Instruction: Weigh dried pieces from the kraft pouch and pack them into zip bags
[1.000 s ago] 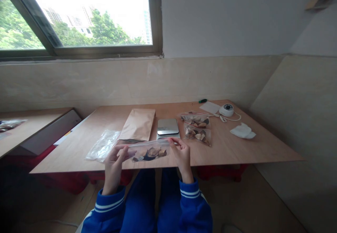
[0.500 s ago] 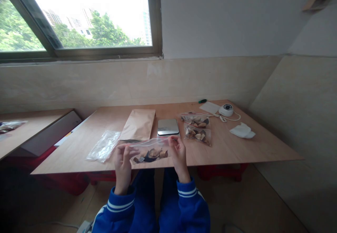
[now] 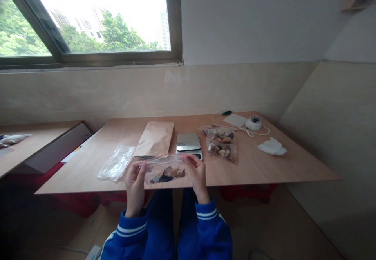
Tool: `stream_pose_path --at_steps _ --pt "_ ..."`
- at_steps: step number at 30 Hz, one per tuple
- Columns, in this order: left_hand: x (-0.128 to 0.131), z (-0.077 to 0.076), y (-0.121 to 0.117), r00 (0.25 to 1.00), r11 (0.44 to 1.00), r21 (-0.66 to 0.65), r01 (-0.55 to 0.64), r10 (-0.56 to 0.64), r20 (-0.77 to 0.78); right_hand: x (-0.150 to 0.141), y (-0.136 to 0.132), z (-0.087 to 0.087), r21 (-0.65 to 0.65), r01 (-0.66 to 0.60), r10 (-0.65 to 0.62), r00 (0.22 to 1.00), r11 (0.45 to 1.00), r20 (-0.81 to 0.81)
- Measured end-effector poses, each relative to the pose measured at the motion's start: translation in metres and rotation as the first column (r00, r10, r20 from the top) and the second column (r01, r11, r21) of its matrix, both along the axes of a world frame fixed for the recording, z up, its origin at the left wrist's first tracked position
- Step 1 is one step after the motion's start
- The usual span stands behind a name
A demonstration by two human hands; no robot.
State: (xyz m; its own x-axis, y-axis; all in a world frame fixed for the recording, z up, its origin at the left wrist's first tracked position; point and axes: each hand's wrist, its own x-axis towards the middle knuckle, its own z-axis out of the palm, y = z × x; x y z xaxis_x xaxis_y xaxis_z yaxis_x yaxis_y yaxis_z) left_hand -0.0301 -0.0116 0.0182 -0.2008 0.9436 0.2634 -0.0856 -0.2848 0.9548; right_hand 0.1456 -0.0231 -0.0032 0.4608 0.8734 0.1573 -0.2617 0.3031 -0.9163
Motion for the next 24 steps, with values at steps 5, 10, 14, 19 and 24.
stream_pose_path --at_steps 5,10,14,19,24 --pt "-0.008 0.004 0.002 0.998 0.999 0.004 0.037 -0.037 -0.059 0.013 -0.005 0.002 -0.041 0.057 -0.048 0.980 0.998 0.195" --pt "-0.016 0.001 0.004 0.992 0.998 -0.017 0.066 -0.067 -0.105 0.023 -0.011 0.005 -0.072 0.056 -0.029 0.944 0.996 0.329" --pt "-0.019 -0.004 0.006 0.988 0.999 -0.018 0.040 -0.042 -0.150 0.024 -0.012 0.004 -0.069 0.090 -0.062 0.940 0.994 0.337" --pt "-0.022 -0.009 0.007 0.986 0.998 -0.043 -0.046 0.038 -0.160 0.018 -0.012 0.004 -0.061 0.060 -0.038 0.949 0.996 0.314" --pt "-0.020 -0.002 0.006 0.993 0.999 -0.028 -0.043 0.040 -0.113 0.014 -0.012 0.009 -0.057 0.051 -0.035 0.964 0.997 0.263"
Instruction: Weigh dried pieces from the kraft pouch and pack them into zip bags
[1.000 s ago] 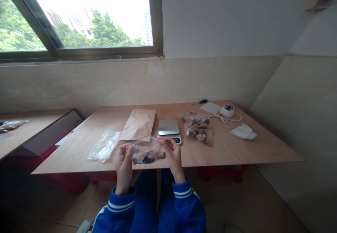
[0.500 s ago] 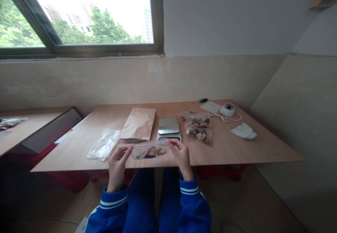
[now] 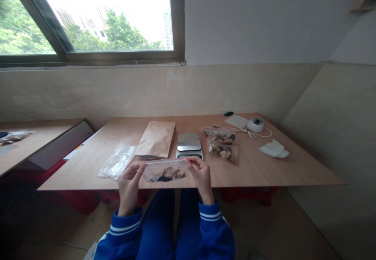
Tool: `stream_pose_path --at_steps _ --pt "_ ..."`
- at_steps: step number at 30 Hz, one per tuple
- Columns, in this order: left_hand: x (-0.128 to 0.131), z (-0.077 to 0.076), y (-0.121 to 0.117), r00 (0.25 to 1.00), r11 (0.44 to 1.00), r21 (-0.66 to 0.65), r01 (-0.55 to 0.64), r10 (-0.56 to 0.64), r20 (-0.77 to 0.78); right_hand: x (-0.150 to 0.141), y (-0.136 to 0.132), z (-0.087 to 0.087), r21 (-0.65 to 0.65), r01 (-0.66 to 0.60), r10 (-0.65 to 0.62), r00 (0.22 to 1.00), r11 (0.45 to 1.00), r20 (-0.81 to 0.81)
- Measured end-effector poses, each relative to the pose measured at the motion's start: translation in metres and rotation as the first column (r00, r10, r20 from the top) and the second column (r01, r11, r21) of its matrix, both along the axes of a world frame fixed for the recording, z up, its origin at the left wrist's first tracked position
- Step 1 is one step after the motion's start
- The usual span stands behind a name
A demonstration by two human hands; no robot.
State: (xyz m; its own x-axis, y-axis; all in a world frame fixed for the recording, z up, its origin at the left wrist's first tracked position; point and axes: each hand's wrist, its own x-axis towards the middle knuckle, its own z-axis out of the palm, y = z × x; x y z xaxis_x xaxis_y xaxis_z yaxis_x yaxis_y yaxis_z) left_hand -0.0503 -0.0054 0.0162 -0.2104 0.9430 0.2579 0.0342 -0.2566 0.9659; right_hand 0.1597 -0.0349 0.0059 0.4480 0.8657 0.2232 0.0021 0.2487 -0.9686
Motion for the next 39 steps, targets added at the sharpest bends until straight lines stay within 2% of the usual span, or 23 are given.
stream_pose_path --at_steps 6,13,19,23,27,34,39 --pt "0.004 0.007 -0.001 0.991 0.991 0.000 0.131 -0.131 0.016 0.002 -0.002 0.003 0.039 -0.046 0.045 0.999 0.998 0.019" --pt "0.002 0.003 0.003 0.989 0.991 -0.004 0.133 -0.133 -0.059 0.005 0.001 0.001 0.038 -0.062 0.061 0.998 0.997 0.018" --pt "0.003 -0.002 0.003 0.988 0.990 -0.002 0.144 -0.144 -0.055 0.005 0.004 -0.009 -0.041 -0.163 0.161 0.986 0.986 -0.043" --pt "0.002 -0.003 0.004 0.984 0.984 -0.038 0.177 -0.177 -0.007 0.004 0.005 -0.012 -0.030 -0.129 0.129 0.992 0.991 0.012" --pt "0.001 -0.002 0.004 0.973 0.972 -0.042 0.231 -0.232 -0.009 0.002 0.006 -0.008 -0.007 -0.070 0.070 0.997 0.998 0.009" --pt "0.000 0.005 -0.001 0.981 0.982 -0.017 0.186 -0.187 -0.049 -0.002 0.001 0.003 -0.008 -0.031 0.031 0.999 0.999 0.036" --pt "0.000 0.013 -0.005 0.982 0.983 0.008 0.186 -0.186 -0.043 0.004 -0.004 0.005 -0.008 -0.065 0.065 0.997 0.998 0.032"
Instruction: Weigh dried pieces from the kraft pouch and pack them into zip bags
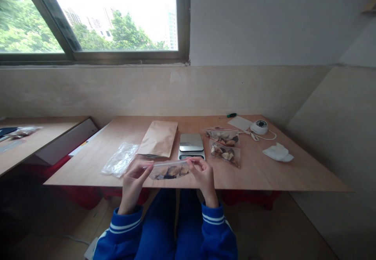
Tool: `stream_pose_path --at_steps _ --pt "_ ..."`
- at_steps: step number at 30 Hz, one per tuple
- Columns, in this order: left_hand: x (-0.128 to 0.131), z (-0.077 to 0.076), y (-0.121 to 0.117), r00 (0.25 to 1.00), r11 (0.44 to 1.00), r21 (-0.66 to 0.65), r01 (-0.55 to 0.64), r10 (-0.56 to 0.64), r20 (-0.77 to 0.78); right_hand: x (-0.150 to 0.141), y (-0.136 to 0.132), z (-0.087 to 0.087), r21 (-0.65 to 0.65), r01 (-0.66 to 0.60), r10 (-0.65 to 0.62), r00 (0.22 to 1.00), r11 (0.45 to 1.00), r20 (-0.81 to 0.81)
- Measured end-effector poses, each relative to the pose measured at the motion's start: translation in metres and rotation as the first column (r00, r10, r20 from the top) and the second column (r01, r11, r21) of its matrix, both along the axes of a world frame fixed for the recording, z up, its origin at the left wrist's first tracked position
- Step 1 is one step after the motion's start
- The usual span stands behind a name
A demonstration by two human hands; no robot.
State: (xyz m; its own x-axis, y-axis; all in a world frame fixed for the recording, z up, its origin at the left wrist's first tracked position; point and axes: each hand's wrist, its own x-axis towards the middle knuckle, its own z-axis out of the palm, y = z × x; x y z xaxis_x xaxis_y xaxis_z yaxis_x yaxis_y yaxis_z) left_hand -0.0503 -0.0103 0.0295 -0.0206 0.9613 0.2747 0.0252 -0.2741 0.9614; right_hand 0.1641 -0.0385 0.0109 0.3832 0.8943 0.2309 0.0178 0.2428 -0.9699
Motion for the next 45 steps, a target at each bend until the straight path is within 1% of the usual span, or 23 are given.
stream_pose_path --at_steps 4,7,9,11,13,15,18,23,26,31,35,38,42,45 --pt "0.009 0.001 -0.004 0.998 0.999 -0.040 0.008 -0.005 0.068 -0.002 0.000 -0.001 0.046 -0.008 0.013 0.994 0.999 -0.106" --pt "0.021 -0.002 -0.006 0.978 0.996 -0.084 0.039 -0.022 0.205 -0.010 0.001 -0.001 0.092 -0.127 0.144 0.966 0.988 -0.213" --pt "0.028 -0.005 -0.008 0.947 0.992 -0.106 0.073 -0.035 0.319 -0.016 0.003 -0.002 0.120 -0.196 0.221 0.939 0.973 -0.262" --pt "0.030 -0.007 -0.010 0.915 0.988 -0.115 0.104 -0.049 0.401 -0.020 0.005 -0.005 0.122 -0.207 0.234 0.929 0.971 -0.286" --pt "0.029 -0.010 -0.011 0.899 0.986 -0.105 0.133 -0.075 0.432 -0.021 0.007 -0.008 0.100 -0.192 0.213 0.932 0.976 -0.294" --pt "0.026 -0.012 -0.010 0.907 0.986 -0.079 0.145 -0.101 0.409 -0.020 0.009 -0.012 0.076 -0.172 0.187 0.939 0.982 -0.289" --pt "0.022 -0.016 -0.007 0.940 0.993 -0.039 0.114 -0.095 0.327 -0.019 0.011 -0.015 0.051 -0.146 0.155 0.948 0.988 -0.277" --pt "0.019 -0.019 -0.005 0.967 0.997 -0.004 0.081 -0.078 0.243 -0.020 0.011 -0.017 0.025 -0.167 0.167 0.949 0.986 -0.266" --pt "0.018 -0.018 -0.006 0.971 0.996 -0.016 0.089 -0.083 0.226 -0.020 0.011 -0.017 0.012 -0.170 0.168 0.960 0.985 -0.222" --pt "0.017 -0.016 -0.006 0.974 0.997 0.002 0.071 -0.070 0.215 -0.017 0.009 -0.010 0.034 -0.106 0.110 0.986 0.994 -0.126" --pt "0.015 -0.012 -0.007 0.977 0.998 0.031 0.049 -0.055 0.207 -0.011 0.006 -0.008 0.049 -0.135 0.137 0.990 0.990 -0.038" --pt "0.014 -0.008 -0.008 0.981 0.997 0.019 0.074 -0.077 0.177 -0.007 0.004 -0.008 0.055 -0.122 0.122 0.992 0.991 0.015" --pt "0.015 -0.009 -0.009 0.976 0.994 -0.012 0.107 -0.103 0.190 -0.003 0.001 -0.007 0.089 -0.075 0.074 0.997 0.993 0.020" --pt "0.015 -0.014 -0.009 0.967 0.991 -0.028 0.128 -0.118 0.227 -0.003 0.000 -0.007 0.106 -0.092 0.093 0.996 0.990 -0.003"
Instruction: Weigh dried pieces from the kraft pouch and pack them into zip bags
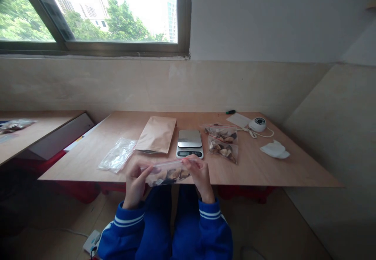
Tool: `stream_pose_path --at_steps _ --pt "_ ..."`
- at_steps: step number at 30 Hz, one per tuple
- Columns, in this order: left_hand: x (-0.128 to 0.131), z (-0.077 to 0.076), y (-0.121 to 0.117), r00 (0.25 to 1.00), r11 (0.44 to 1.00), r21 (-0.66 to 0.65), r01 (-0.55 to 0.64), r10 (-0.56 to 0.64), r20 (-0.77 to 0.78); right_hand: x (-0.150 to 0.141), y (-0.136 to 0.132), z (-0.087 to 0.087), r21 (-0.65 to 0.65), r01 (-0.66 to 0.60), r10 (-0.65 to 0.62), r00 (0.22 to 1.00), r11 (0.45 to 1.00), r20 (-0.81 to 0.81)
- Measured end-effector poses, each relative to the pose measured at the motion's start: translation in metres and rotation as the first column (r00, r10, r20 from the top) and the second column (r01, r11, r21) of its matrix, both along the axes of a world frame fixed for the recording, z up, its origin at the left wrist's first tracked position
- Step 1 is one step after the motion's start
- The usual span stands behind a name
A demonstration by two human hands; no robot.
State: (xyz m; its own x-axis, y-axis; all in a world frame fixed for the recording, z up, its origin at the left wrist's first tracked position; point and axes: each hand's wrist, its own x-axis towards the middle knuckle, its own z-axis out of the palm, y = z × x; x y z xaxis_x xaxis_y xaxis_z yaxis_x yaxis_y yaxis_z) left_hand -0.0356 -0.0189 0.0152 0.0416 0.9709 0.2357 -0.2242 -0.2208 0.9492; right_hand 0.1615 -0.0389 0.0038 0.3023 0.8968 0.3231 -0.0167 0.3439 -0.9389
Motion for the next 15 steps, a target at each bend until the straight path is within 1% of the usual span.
stream_pose_path --at_steps 2,4,6,8,11,13,15 --pt "0.001 -0.002 0.000 1.000 1.000 -0.001 -0.007 0.007 0.029 -0.001 0.000 -0.001 -0.008 -0.022 0.021 0.999 1.000 -0.030" --pt "0.003 -0.002 0.001 0.999 0.999 0.013 -0.033 0.032 0.044 -0.004 0.001 -0.002 -0.014 -0.047 0.046 0.994 0.999 -0.095" --pt "0.005 -0.001 0.001 0.996 0.997 0.026 -0.076 0.075 0.042 -0.009 0.003 -0.002 -0.017 -0.099 0.095 0.982 0.995 -0.162" --pt "0.006 -0.001 0.002 0.993 0.994 0.013 -0.106 0.105 0.048 -0.014 0.004 0.000 -0.020 -0.168 0.160 0.967 0.986 -0.200" --pt "0.005 -0.004 0.003 0.993 0.995 -0.040 -0.092 0.095 0.068 -0.019 0.003 0.002 -0.040 -0.244 0.234 0.958 0.969 -0.163" --pt "0.004 -0.007 0.003 0.995 0.995 -0.066 -0.077 0.081 0.065 -0.020 0.003 0.002 -0.070 -0.234 0.225 0.967 0.970 -0.119" --pt "0.002 -0.009 0.004 0.997 0.995 -0.084 -0.061 0.065 0.050 -0.020 0.003 0.000 -0.097 -0.199 0.189 0.977 0.975 -0.103"
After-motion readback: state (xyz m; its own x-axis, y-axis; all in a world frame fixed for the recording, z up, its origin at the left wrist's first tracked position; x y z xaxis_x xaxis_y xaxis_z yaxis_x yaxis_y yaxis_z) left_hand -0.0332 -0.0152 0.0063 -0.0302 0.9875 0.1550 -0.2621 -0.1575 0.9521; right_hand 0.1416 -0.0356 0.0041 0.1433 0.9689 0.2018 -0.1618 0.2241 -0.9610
